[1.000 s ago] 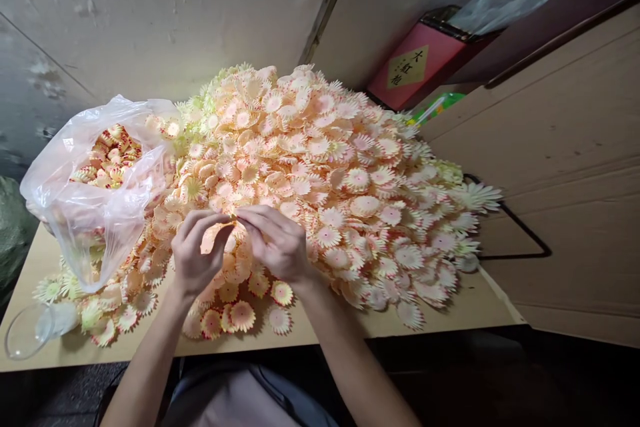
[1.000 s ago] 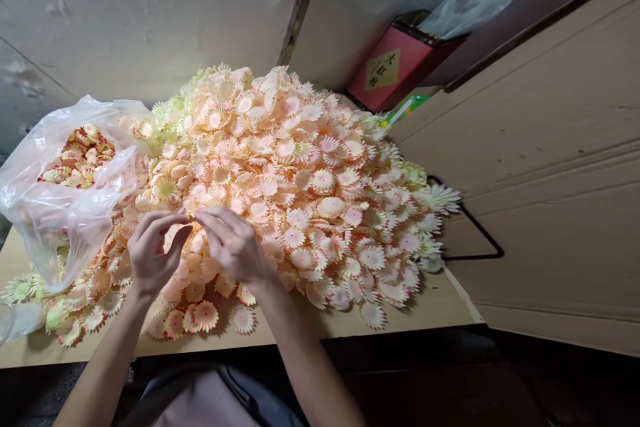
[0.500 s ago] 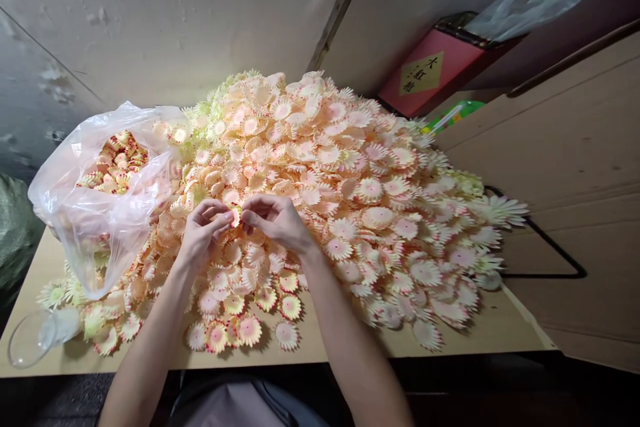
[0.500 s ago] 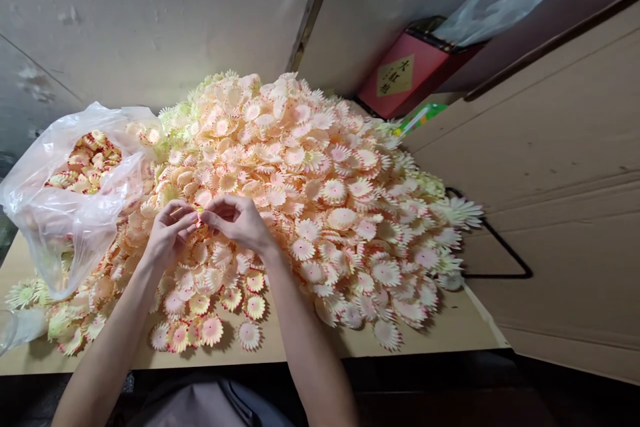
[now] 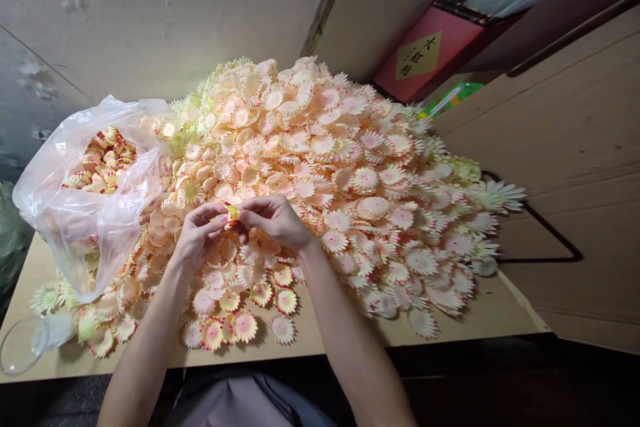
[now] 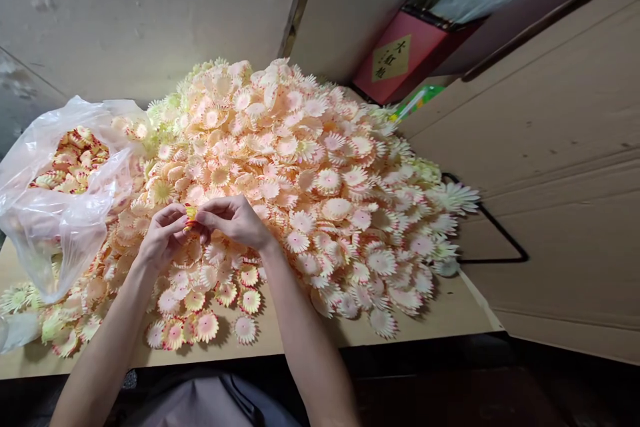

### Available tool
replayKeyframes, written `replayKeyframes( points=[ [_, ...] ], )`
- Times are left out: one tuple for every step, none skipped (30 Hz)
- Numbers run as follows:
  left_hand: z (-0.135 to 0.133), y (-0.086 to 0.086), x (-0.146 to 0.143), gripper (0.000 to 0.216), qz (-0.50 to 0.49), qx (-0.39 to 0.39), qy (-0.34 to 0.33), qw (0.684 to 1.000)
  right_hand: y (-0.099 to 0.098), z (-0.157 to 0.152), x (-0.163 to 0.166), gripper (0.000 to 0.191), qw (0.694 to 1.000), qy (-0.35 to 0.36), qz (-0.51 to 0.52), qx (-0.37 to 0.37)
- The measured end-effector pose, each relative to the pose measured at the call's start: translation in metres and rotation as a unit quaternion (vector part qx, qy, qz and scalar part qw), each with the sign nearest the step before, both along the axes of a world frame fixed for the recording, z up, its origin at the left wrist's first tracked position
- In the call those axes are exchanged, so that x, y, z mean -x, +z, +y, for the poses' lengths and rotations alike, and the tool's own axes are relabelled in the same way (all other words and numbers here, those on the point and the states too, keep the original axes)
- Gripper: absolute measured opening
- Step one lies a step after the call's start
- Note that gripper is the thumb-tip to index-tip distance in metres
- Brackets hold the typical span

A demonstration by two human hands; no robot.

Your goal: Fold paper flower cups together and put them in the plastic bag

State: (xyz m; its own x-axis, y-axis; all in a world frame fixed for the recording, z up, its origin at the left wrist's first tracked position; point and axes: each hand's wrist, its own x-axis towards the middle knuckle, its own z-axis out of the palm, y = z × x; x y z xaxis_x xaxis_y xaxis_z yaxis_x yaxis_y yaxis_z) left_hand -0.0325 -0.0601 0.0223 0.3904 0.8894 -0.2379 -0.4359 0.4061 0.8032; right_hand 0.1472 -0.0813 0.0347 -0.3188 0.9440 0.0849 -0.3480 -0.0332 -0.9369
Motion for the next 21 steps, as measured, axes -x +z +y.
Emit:
replayKeyframes(
  points=[
    [0.000, -0.001, 0.001, 0.029, -0.001, 0.001, 0.000, 1.000, 0.001, -0.001, 0.000, 0.030, 1.000, 0.001, -0.002, -0.002],
    [0.001, -0.002, 0.001, 0.029, -0.001, 0.002, -0.002, 1.000, 0.002, -0.001, 0.000, 0.030, 1.000, 0.002, -0.005, -0.003],
    [0.001, -0.003, 0.002, 0.028, 0.000, 0.003, -0.006, 1.000, 0.003, -0.001, 0.000, 0.030, 1.000, 0.001, -0.010, -0.003],
    [0.002, -0.005, 0.003, 0.028, 0.002, 0.000, -0.012, 1.000, 0.003, -0.001, 0.001, 0.030, 1.000, -0.001, -0.017, -0.001],
    [0.002, -0.006, 0.004, 0.026, 0.010, -0.011, -0.016, 1.000, 0.003, 0.000, 0.001, 0.030, 1.000, -0.007, -0.023, 0.003],
    [0.003, -0.007, 0.005, 0.025, 0.024, -0.035, -0.015, 0.999, 0.002, 0.000, 0.001, 0.030, 0.999, -0.016, -0.030, 0.006],
    [0.004, -0.008, 0.006, 0.024, 0.043, -0.068, -0.008, 0.997, 0.002, 0.001, 0.002, 0.030, 0.999, -0.029, -0.039, 0.009],
    [0.004, -0.008, 0.007, 0.022, 0.067, -0.106, 0.003, 0.992, 0.001, 0.001, 0.002, 0.030, 0.998, -0.045, -0.050, 0.010],
    [0.004, -0.008, 0.008, 0.022, 0.091, -0.144, 0.017, 0.985, 0.000, 0.001, 0.003, 0.029, 0.996, -0.063, -0.064, 0.008],
    [0.004, -0.007, 0.009, 0.024, 0.114, -0.176, 0.032, 0.977, -0.001, 0.001, 0.004, 0.028, 0.994, -0.080, -0.080, 0.003],
    [0.003, -0.006, 0.010, 0.026, 0.135, -0.197, 0.045, 0.970, -0.002, 0.001, 0.006, 0.027, 0.991, -0.094, -0.096, -0.005],
    [0.002, -0.006, 0.010, 0.027, 0.152, -0.208, 0.053, 0.965, -0.003, 0.000, 0.007, 0.026, 0.988, -0.105, -0.110, -0.016],
    [0.001, -0.005, 0.010, 0.028, 0.165, -0.212, 0.060, 0.961, -0.003, -0.001, 0.008, 0.024, 0.986, -0.113, -0.123, -0.030],
    [0.000, -0.004, 0.010, 0.028, 0.175, -0.216, 0.068, 0.958, -0.004, -0.003, 0.009, 0.022, 0.983, -0.118, -0.134, -0.044],
    [-0.002, -0.003, 0.009, 0.027, 0.183, -0.219, 0.073, 0.956, -0.004, -0.004, 0.010, 0.021, 0.980, -0.123, -0.144, -0.057],
    [-0.003, -0.003, 0.009, 0.025, 0.186, -0.226, 0.079, 0.953, -0.004, -0.005, 0.010, 0.020, 0.978, -0.127, -0.152, -0.066],
    [-0.004, -0.002, 0.008, 0.023, 0.186, -0.235, 0.082, 0.950, -0.004, -0.006, 0.010, 0.019, 0.976, -0.130, -0.159, -0.072],
    [-0.005, -0.002, 0.007, 0.021, 0.185, -0.245, 0.078, 0.948, -0.004, -0.007, 0.010, 0.018, 0.975, -0.132, -0.165, -0.073],
    [-0.005, -0.002, 0.006, 0.020, 0.182, -0.252, 0.074, 0.948, -0.004, -0.008, 0.010, 0.018, 0.975, -0.130, -0.167, -0.071],
    [-0.006, -0.001, 0.006, 0.020, 0.179, -0.255, 0.070, 0.948, -0.003, -0.008, 0.009, 0.019, 0.975, -0.127, -0.167, -0.068],
    [-0.006, 0.000, 0.006, 0.020, 0.176, -0.256, 0.068, 0.948, -0.003, -0.008, 0.008, 0.019, 0.977, -0.123, -0.164, -0.064]
  ],
)
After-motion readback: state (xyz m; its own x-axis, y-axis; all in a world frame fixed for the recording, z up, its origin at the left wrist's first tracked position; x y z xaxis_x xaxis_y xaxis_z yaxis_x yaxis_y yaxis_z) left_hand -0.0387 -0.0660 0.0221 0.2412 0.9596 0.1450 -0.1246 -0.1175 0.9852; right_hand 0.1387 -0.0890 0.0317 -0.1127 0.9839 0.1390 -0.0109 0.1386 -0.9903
